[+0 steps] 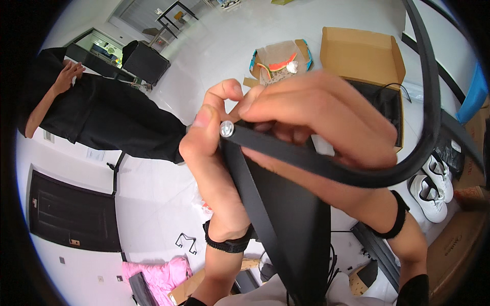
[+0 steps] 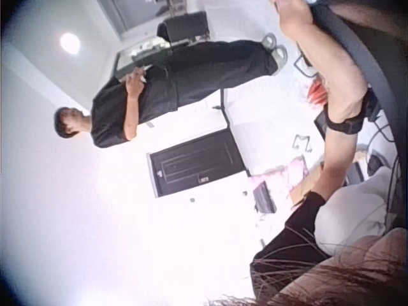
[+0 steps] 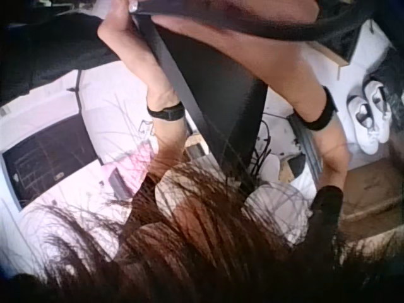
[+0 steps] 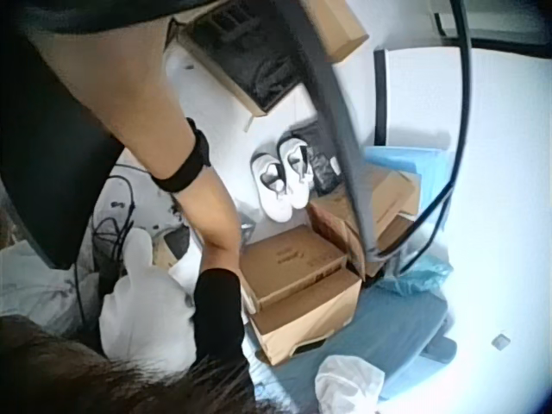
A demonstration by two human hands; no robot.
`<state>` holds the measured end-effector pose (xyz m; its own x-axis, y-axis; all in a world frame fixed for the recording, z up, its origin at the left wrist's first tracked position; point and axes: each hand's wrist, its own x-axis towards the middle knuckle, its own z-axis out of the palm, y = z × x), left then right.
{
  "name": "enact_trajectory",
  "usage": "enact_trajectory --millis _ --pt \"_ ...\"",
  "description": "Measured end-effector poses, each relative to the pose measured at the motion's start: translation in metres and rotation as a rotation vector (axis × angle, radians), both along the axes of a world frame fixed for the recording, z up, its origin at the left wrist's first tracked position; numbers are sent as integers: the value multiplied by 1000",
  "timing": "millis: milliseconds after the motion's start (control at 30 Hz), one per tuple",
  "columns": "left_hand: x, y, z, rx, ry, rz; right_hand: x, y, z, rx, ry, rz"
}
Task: Assembling a small black metal and wood shelf unit on the floor.
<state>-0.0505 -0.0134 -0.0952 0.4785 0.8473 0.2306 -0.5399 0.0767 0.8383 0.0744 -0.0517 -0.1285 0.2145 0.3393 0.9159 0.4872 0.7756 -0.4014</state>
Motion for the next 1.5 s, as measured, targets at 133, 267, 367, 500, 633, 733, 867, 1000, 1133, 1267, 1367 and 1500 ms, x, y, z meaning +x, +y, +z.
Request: enact_trajectory --millis 133,267,367,500,633,733,867,1000,1133,1267,1367,1500 --pt "4 2 -4 -26 -160 -102 5 12 -3 67 -6 -35" --pt "4 2 -3 34 -85 -6 2 26 -4 272 9 -87" --pt "6 3 -3 77 -33 45 4 22 -5 250 23 -64" --pt "3 10 -7 125 19 97 -2 23 -14 181 111 -28" --pt "6 9 -5 141 43 132 -17 10 -13 76 509 153" --pt "12 7 -2 128 51 169 -10 1 -11 20 440 96" --pt "14 8 0 114 78 228 -10 21 -15 91 252 -77" --pt "11 6 5 111 103 286 -7 29 -15 167 200 -126" --pt "17 6 5 85 132 337 -3 20 -14 99 177 -17" --pt "20 2 10 61 187 447 -9 15 -7 34 266 95" --pt "26 2 8 25 261 568 -15 13 -12 -29 352 144" --pt "25 1 7 79 276 500 -19 27 -18 26 411 59"
